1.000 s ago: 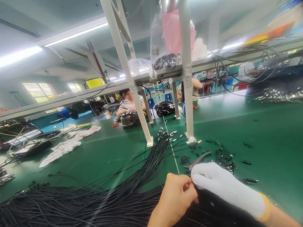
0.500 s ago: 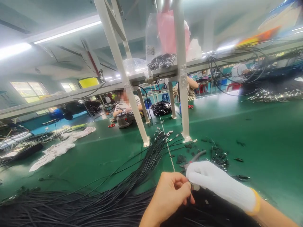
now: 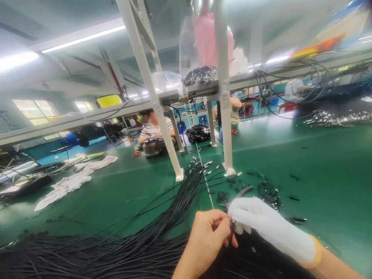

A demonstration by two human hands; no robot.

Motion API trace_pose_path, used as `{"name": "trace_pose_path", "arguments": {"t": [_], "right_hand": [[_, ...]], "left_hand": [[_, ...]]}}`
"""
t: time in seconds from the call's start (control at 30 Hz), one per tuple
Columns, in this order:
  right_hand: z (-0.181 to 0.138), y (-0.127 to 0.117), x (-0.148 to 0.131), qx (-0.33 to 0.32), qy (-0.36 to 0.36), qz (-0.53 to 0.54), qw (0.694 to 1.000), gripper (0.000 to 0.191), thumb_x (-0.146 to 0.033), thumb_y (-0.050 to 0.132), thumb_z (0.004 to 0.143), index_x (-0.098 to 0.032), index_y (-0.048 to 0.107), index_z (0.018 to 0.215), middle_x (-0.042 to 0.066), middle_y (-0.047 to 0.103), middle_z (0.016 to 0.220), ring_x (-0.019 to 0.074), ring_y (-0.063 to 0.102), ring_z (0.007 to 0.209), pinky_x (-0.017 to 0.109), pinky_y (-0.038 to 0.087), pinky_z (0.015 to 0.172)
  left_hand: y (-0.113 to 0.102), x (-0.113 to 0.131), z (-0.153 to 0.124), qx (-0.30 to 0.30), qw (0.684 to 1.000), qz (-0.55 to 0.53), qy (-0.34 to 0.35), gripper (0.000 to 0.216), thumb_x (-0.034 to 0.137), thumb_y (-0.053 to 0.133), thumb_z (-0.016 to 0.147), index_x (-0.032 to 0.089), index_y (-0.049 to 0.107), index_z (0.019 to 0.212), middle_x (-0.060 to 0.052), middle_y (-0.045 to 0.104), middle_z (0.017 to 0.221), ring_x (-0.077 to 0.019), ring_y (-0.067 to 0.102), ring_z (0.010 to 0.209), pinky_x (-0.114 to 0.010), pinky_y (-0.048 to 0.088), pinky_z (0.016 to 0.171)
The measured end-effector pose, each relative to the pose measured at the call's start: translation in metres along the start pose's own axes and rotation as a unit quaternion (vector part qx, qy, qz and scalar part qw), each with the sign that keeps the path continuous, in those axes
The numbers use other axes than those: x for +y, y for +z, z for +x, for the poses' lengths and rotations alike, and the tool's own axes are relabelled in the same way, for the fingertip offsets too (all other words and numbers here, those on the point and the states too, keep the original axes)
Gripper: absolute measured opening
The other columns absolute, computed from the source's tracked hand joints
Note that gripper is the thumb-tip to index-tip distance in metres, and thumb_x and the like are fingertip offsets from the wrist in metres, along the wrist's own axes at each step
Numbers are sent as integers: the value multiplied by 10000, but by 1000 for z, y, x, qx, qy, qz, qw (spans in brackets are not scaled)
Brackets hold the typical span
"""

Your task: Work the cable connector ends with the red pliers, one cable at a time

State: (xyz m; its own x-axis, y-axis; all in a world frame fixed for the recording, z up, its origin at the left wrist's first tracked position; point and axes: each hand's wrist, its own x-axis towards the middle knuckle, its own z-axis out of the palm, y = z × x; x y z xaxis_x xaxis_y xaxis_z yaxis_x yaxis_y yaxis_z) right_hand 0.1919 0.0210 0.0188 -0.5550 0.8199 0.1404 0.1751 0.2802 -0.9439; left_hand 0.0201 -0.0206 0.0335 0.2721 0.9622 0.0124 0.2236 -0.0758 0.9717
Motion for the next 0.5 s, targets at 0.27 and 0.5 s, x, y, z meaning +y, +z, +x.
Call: {"name": "trace_pose_path", "arguments": {"t": [0.27, 0.5], "right_hand": [[1, 2, 2, 62, 15, -113, 992, 300, -360, 456, 891, -209, 449, 632, -31, 511, 646, 119, 461, 647, 251, 348, 605], [6, 3, 7, 72, -1, 45, 996, 375, -532, 510, 884, -189, 624, 786, 20, 638, 682, 134, 542, 592, 258, 421, 540]], "left_hand": [[-1, -11, 7, -8, 998, -64, -21, 314, 472, 584, 860, 176, 537, 767, -18, 623, 605, -112, 515, 472, -247, 391, 522], [-1, -12, 11, 47, 995, -86, 11, 286, 437, 557, 900, 173, 541, 792, 7, 595, 618, -77, 422, 466, -233, 309, 518]]}}
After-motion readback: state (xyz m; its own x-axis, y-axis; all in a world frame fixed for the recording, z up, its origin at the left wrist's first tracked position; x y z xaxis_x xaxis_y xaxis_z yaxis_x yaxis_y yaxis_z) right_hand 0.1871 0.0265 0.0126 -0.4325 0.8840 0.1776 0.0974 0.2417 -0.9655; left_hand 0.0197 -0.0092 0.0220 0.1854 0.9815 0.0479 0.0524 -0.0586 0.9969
